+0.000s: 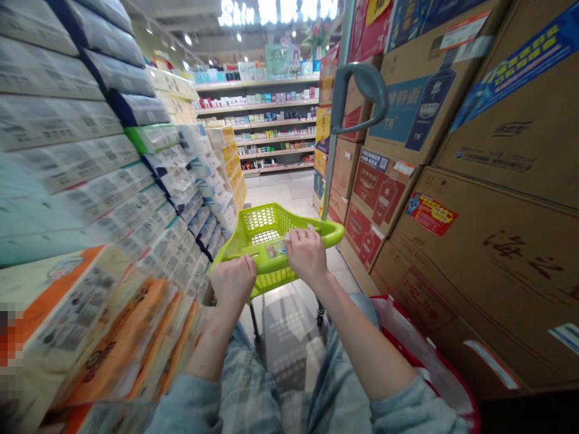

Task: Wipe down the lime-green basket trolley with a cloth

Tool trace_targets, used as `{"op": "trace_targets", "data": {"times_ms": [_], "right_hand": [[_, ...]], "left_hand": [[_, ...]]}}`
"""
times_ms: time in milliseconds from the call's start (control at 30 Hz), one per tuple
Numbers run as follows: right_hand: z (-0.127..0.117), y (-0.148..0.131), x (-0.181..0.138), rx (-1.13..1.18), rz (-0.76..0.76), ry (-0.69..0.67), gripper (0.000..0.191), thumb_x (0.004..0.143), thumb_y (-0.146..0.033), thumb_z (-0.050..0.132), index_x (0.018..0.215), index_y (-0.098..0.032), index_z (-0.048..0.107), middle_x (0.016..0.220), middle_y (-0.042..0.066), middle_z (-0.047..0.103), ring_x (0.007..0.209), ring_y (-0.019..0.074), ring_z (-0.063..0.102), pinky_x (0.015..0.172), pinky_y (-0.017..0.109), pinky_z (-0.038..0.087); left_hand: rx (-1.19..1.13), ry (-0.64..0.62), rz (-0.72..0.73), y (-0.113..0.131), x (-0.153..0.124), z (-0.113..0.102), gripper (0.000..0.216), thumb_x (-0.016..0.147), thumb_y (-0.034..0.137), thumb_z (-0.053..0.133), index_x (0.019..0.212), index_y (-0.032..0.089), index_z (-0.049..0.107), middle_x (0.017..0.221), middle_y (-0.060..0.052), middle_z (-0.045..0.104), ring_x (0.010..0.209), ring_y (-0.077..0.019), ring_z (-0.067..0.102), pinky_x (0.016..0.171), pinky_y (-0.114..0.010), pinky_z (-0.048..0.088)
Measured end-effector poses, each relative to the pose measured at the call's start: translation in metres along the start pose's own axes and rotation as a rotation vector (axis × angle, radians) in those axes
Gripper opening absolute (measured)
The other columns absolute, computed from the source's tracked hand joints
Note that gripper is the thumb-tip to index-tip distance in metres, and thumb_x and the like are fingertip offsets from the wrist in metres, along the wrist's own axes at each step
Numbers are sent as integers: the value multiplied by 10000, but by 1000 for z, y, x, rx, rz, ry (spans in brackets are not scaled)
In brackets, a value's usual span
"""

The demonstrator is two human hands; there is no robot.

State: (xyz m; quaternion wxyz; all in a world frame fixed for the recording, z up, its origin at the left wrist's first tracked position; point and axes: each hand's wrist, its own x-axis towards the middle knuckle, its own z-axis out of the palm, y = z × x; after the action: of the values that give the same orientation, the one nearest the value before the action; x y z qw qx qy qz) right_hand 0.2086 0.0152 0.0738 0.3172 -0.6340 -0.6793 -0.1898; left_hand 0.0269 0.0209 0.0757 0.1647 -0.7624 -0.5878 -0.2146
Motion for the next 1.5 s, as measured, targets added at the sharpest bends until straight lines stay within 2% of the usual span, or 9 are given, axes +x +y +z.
{"op": "trace_targets", "data": {"times_ms": [100, 300, 433, 633, 767, 933, 1233, 1367, 1500], "right_hand": [[4, -6, 16, -9, -47, -71, 299, 920, -296, 394, 939, -149, 654, 984, 123, 684, 1033, 260, 562, 1005, 437, 347], [5, -24, 6, 190, -182, -12, 302, 929, -295, 403, 1118, -207, 621, 1160, 45, 655, 1188, 208, 501, 1075, 398, 289], [4, -25, 6, 233, -228, -37, 285, 933, -303, 408, 1083, -214, 635, 1118, 45, 674, 1193, 198, 503, 1021, 367, 348], [7, -16, 31, 224, -198, -206, 359, 965, -353, 328, 876, -207, 644, 875, 28, 694, 917, 162, 598, 824, 278, 409], [10, -15, 41, 203, -185, -288, 434, 978, -374, 267, 801, -217, 631, 767, 7, 676, 836, 154, 595, 762, 263, 398], [17, -18, 28, 222, -204, -102, 333, 948, -348, 358, 944, -191, 652, 1017, 67, 689, 1068, 198, 564, 930, 331, 379], [15, -46, -19, 327, -213, 106, 338, 925, -273, 387, 1208, -212, 563, 1259, 44, 600, 1226, 192, 477, 1104, 426, 250], [13, -59, -20, 311, -279, 85, 290, 908, -280, 413, 1096, -209, 623, 1170, 45, 650, 1194, 196, 500, 1096, 420, 276], [13, -71, -5, 232, -328, -25, 275, 909, -282, 416, 821, -205, 665, 936, 58, 701, 1034, 193, 574, 1042, 374, 344]], "left_hand": [[-22, -6, -17, 8, -1, -2, 526, 915, 300, 236, 686, 98, 665, 633, -146, 643, 608, -235, 596, 614, -350, 338], [-43, -8, -28, 13, -6, -4, 481, 936, 295, 216, 765, 119, 629, 688, -126, 645, 643, -234, 599, 626, -353, 343], [-107, -11, 19, 5, -12, -10, 413, 935, 318, 254, 829, 135, 609, 759, -113, 644, 716, -232, 601, 673, -347, 375], [-437, -1, 52, -18, -13, -25, 325, 935, 314, 327, 1161, 164, 504, 1008, -82, 670, 888, -199, 625, 756, -305, 449], [-439, -9, 83, -40, -5, -17, 351, 919, 364, 388, 1188, 161, 485, 1088, -99, 653, 1018, -225, 599, 902, -361, 430], [-394, 28, 117, -48, -4, -3, 466, 929, 404, 361, 1318, 147, 382, 1183, -123, 611, 1126, -240, 543, 1049, -454, 306], [-535, 101, 53, -43, -12, -2, 494, 956, 381, 283, 1382, 131, 302, 1266, -147, 552, 1135, -230, 529, 964, -394, 409], [-523, 123, 103, -43, -14, -2, 512, 950, 403, 295, 1382, 128, 313, 1315, -159, 513, 1221, -235, 470, 1024, -412, 366], [-411, 161, 111, -37, -17, -5, 575, 930, 450, 331, 1410, 134, 297, 1436, -174, 380, 1379, -280, 256, 1105, -506, 226]]}}
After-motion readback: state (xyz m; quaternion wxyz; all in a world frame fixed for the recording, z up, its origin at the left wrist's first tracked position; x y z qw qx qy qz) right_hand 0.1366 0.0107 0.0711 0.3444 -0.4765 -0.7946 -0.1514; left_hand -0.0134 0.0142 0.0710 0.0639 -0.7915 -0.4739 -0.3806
